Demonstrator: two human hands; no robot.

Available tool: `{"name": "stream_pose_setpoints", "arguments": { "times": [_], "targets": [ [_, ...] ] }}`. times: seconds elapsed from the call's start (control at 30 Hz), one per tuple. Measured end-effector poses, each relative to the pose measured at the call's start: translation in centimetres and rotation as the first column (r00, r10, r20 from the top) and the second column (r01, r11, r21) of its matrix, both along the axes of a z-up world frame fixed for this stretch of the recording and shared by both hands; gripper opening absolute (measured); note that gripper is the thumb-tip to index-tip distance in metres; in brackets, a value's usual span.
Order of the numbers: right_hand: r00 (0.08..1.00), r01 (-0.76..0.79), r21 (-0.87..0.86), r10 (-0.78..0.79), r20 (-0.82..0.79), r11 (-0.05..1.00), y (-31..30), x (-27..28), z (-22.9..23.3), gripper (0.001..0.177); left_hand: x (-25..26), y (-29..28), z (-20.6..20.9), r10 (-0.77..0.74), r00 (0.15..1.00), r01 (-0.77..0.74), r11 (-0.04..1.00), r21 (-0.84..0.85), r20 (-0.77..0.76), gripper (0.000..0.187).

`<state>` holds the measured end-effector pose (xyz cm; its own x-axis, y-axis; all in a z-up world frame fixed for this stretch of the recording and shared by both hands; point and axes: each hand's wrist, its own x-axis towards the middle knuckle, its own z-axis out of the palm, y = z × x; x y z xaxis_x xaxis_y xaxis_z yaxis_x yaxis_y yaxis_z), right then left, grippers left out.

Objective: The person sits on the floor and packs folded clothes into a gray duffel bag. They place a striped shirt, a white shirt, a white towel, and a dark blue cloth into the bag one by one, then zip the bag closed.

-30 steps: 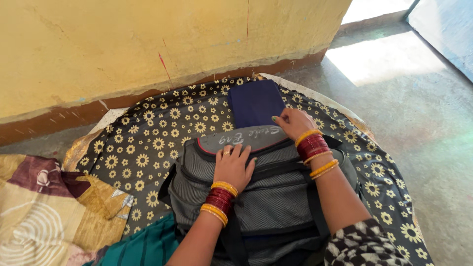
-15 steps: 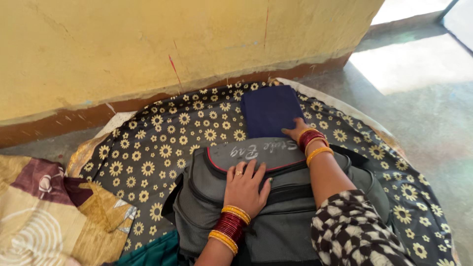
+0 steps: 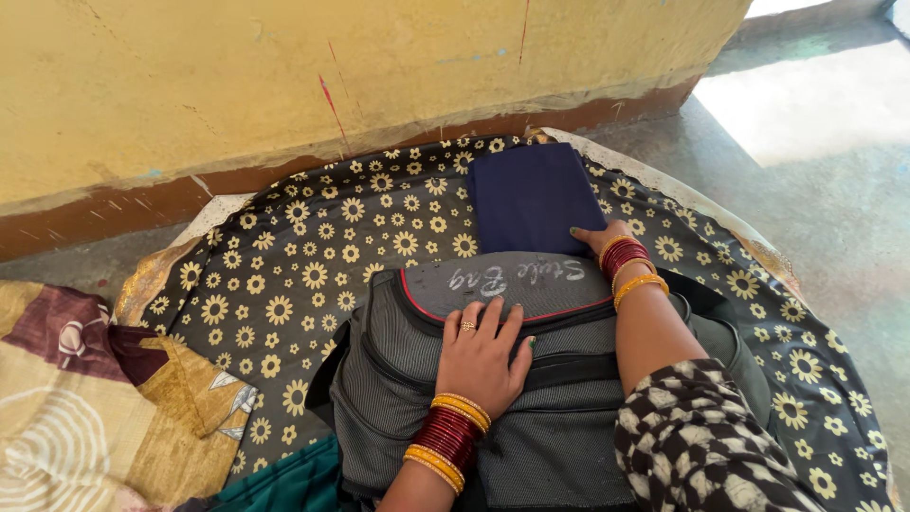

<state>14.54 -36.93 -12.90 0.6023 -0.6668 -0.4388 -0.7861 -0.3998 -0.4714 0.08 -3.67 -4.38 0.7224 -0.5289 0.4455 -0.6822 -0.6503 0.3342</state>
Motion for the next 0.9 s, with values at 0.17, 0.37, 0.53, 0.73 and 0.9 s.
{"name": "stream_pose_setpoints", "arguments": {
  "times": [0.17,0.37,0.53,0.73,0.9],
  "targets": [
    [0.863,0.014,0.694,-0.359,0.355,0.72,0.0,-0.5,-0.2,0.046,0.0,-0.1,-0.1,0.002,1.0,-0.002,1.0,0.0,0.01,0.046],
    [0.772,-0.268,0.797,-0.374,0.513,0.541,-0.8,0.4,-2.0,0.036,-0.1,-0.1,-0.2,0.009,1.0,-0.009,1.0,0.002,0.013,0.047],
    [0.611,-0.449,0.711,-0.394,0.686,0.541,-0.1,0.0,-0.6,0.033,-0.1,-0.2,-0.3,0.004,1.0,-0.004,1.0,0.005,-0.002,0.047],
    [0.271,-0.523,0.732,-0.728,0.629,0.437,-0.5,-1.0,0.8,0.029,-0.1,-0.2,-0.4,0.01,1.0,-0.01,1.0,0.003,0.008,0.047],
    [0.082,-0.576,0.737,-0.871,0.484,0.355,-2.4,-2.2,0.2,0.024,-0.1,-0.1,-0.5,0.01,1.0,-0.009,1.0,-0.027,0.024,0.045]
  ]
}}
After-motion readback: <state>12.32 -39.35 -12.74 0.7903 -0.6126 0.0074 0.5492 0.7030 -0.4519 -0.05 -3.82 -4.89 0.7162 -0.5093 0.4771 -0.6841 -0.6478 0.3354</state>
